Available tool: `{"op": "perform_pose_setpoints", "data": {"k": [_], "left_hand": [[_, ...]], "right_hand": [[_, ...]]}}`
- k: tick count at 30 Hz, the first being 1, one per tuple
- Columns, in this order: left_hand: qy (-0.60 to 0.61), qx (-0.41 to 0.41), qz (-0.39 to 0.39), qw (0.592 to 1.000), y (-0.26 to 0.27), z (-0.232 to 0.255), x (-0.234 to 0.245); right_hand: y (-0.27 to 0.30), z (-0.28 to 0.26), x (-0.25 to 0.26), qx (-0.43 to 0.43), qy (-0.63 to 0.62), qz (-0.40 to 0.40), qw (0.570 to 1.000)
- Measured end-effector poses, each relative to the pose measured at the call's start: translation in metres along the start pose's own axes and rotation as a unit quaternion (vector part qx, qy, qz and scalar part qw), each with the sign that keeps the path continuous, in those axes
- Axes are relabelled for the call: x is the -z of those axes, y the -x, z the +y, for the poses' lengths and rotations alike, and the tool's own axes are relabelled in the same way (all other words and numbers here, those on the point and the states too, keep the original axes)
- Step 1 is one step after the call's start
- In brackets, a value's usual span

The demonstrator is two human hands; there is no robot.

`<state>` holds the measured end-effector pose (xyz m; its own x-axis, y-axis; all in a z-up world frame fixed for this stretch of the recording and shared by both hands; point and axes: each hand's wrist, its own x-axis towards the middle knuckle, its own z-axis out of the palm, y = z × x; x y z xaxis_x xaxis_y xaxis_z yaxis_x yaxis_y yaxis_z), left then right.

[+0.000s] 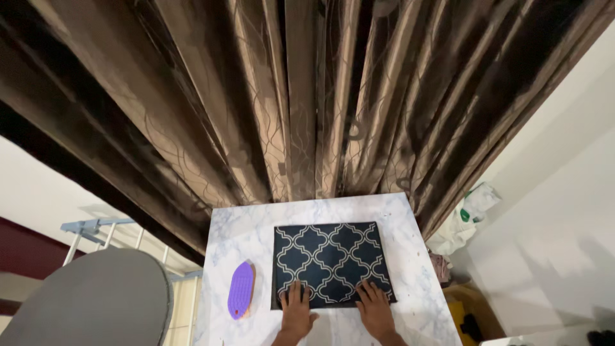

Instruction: The person cleans a rectangular mat and a semi-circular mat using a purple brush on a table.

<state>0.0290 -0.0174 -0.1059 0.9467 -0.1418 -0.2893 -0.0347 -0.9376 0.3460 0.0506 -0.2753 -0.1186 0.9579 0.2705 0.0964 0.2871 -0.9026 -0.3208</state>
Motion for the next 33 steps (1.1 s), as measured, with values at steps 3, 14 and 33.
{"op": "perform_pose_setpoints", "data": {"k": [3,14,33], "left_hand": [[0.025,-0.051,0.068,0.996,-0.002,-0.013,-0.021],[-0.131,-0.112,0.076,0.982,-0.013,-0.018,-0.023],[-0.178,-0.181,-0.055,0.966,-0.028,-0.008,-0.008]], "right_hand": [[-0.003,-0.007,-0.003,-0.023,-0.031,0.053,0.998],[-0.013,-0.002,-0.003,-0.096,-0.091,0.040,0.990],[0.045,0.009,0.017,0.056,-0.030,-0.046,0.997]]}}
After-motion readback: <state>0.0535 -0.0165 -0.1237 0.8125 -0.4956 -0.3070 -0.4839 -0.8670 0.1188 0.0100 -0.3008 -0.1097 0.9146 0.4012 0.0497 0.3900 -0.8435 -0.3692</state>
